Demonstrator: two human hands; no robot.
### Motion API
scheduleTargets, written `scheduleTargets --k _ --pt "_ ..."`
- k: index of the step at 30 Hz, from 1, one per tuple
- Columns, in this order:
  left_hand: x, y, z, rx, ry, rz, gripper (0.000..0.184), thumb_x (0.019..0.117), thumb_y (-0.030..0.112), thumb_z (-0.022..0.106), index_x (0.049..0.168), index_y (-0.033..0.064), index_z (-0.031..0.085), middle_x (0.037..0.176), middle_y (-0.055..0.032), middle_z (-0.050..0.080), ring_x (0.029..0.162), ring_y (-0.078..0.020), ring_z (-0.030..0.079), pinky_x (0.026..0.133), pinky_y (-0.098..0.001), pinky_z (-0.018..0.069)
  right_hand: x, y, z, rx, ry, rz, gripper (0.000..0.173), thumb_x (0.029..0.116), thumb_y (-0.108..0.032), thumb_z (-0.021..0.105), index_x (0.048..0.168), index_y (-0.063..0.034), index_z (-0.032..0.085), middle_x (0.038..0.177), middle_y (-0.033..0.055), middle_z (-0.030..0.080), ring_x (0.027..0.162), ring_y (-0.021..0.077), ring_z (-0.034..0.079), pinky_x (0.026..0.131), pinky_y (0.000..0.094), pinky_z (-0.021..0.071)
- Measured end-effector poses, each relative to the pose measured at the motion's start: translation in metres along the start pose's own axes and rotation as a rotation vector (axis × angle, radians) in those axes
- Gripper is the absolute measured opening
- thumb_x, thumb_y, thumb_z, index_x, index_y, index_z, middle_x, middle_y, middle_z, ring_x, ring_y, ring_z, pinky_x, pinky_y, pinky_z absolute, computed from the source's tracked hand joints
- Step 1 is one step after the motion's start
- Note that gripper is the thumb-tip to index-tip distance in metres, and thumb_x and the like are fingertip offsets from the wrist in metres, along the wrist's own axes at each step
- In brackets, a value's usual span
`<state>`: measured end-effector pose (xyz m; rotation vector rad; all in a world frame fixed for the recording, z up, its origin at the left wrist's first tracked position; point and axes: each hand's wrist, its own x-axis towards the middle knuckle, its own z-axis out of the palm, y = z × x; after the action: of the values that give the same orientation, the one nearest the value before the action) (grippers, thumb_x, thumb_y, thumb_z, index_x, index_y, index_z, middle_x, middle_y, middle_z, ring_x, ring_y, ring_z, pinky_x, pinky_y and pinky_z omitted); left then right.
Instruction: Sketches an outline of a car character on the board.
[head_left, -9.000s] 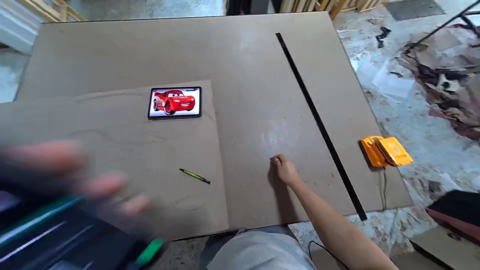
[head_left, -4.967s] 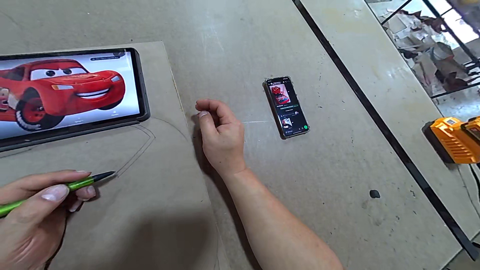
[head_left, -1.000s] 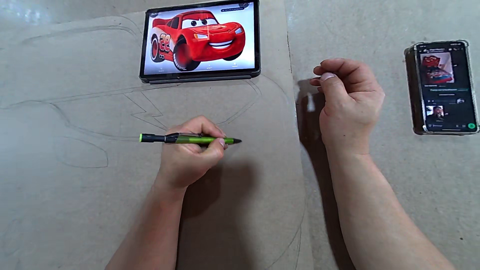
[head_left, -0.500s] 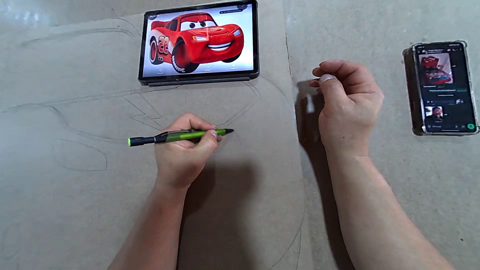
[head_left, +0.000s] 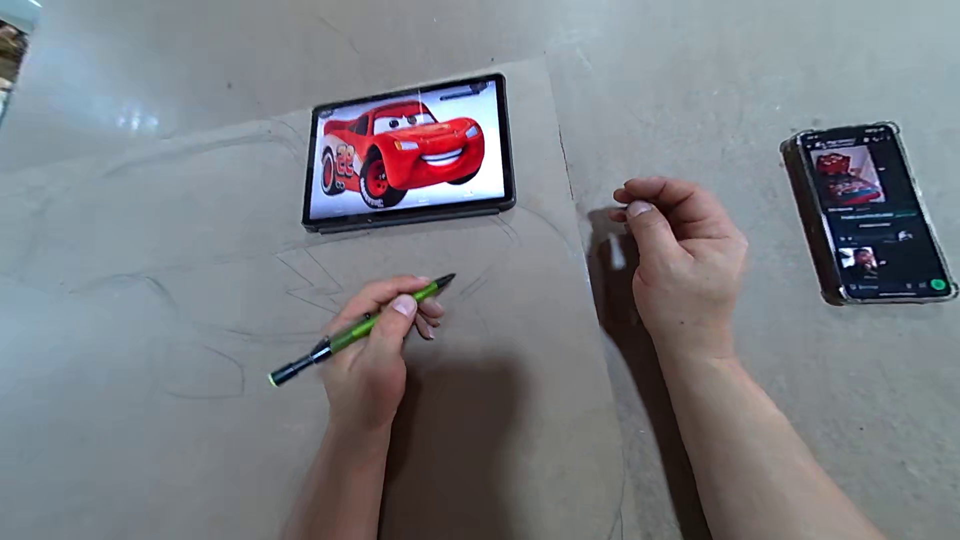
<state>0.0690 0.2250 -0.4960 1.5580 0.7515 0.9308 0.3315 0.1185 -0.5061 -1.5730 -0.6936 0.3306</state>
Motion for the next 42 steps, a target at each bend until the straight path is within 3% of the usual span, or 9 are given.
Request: scheduleTargets --k 7,13,19,22,26,29,35,42 --pt "-0.002 -0.004 -0.001 0.087 -0.003 -0.018 0.021 0.0956 0.015 0.067 0.113 0.0053 0.073 0.091 -0.0149 0.074 0.074 -0.0241 0.072 0.067 -0.0340 0.0628 -0.001 0.001 0.001 -0.005 0.029 -0.012 0.019 0.1024 -0.011 0.057 0.115 -0.0090 0.071 0.108 0.0031 0.075 0.095 0.0163 0.073 0.084 0.0335 0.0633" --pt "-0.005 -0.001 0.002 0.165 -0.025 -0.051 0.022 0.0965 0.013 0.063 0.113 0.0031 0.073 0.088 -0.0120 0.075 0.075 -0.0226 0.073 0.067 -0.0319 0.0637 -0.003 0.003 -0.001 -0.031 0.034 -0.009 0.019 0.1020 -0.011 0.058 0.115 -0.0088 0.071 0.107 0.0022 0.075 0.094 0.0145 0.073 0.084 0.0321 0.0631" --pt "0.000 0.001 0.002 0.147 -0.042 -0.048 0.017 0.0972 0.020 0.068 0.103 0.0057 0.075 0.082 -0.0070 0.075 0.067 -0.0174 0.071 0.061 -0.0312 0.0619 0.004 0.006 0.000 -0.038 0.038 -0.026 0.021 0.1039 -0.013 0.057 0.121 -0.0031 0.066 0.107 0.0058 0.073 0.086 0.0168 0.074 0.077 0.0365 0.0667" --pt "0.007 0.007 -0.007 0.036 -0.182 -0.133 0.017 0.1008 0.016 0.064 0.108 0.0028 0.073 0.085 -0.0097 0.073 0.069 -0.0176 0.070 0.064 -0.0312 0.0617 -0.002 0.006 0.001 -0.003 0.143 -0.005 0.024 0.1040 -0.012 0.056 0.125 -0.0013 0.062 0.106 0.0065 0.072 0.084 0.0171 0.074 0.074 0.0358 0.0668" --pt "0.054 0.007 -0.038 -0.067 -0.654 -0.288 0.019 0.0964 0.018 0.070 0.109 0.0033 0.072 0.088 -0.0122 0.072 0.067 -0.0167 0.069 0.059 -0.0287 0.0604 0.007 0.007 -0.002 0.010 0.110 -0.021 0.024 0.1035 -0.011 0.056 0.125 -0.0011 0.062 0.104 0.0051 0.072 0.084 0.0153 0.074 0.074 0.0347 0.0667" --pt "0.109 -0.005 -0.029 -0.047 -0.949 -0.191 0.022 0.0933 0.023 0.074 0.106 0.0062 0.071 0.095 -0.0100 0.073 0.074 -0.0171 0.071 0.065 -0.0311 0.0627 0.008 0.008 -0.006 0.052 0.113 -0.030 0.023 0.1023 -0.009 0.056 0.123 -0.0013 0.063 0.100 0.0038 0.072 0.082 0.0144 0.074 0.073 0.0327 0.0662" --pt "0.149 -0.014 0.013 0.014 -1.134 -0.054 0.010 0.0871 0.018 0.071 0.091 0.0090 0.069 0.083 -0.0046 0.072 0.063 -0.0107 0.066 0.052 -0.0231 0.0560 0.009 0.010 -0.005 0.039 0.118 -0.044 0.020 0.1021 -0.008 0.056 0.120 -0.0023 0.064 0.096 0.0025 0.072 0.080 0.0141 0.074 0.071 0.0319 0.0663" --pt "0.152 -0.012 0.010 0.078 -1.253 -0.009 0.006 0.0847 0.017 0.070 0.085 0.0110 0.068 0.080 -0.0020 0.070 0.068 -0.0113 0.068 0.058 -0.0239 0.0577 0.011 0.011 -0.004 0.038 0.145 -0.051 0.018 0.1027 -0.009 0.056 0.117 -0.0021 0.065 0.098 0.0026 0.073 0.080 0.0137 0.074 0.071 0.0315 0.0667"
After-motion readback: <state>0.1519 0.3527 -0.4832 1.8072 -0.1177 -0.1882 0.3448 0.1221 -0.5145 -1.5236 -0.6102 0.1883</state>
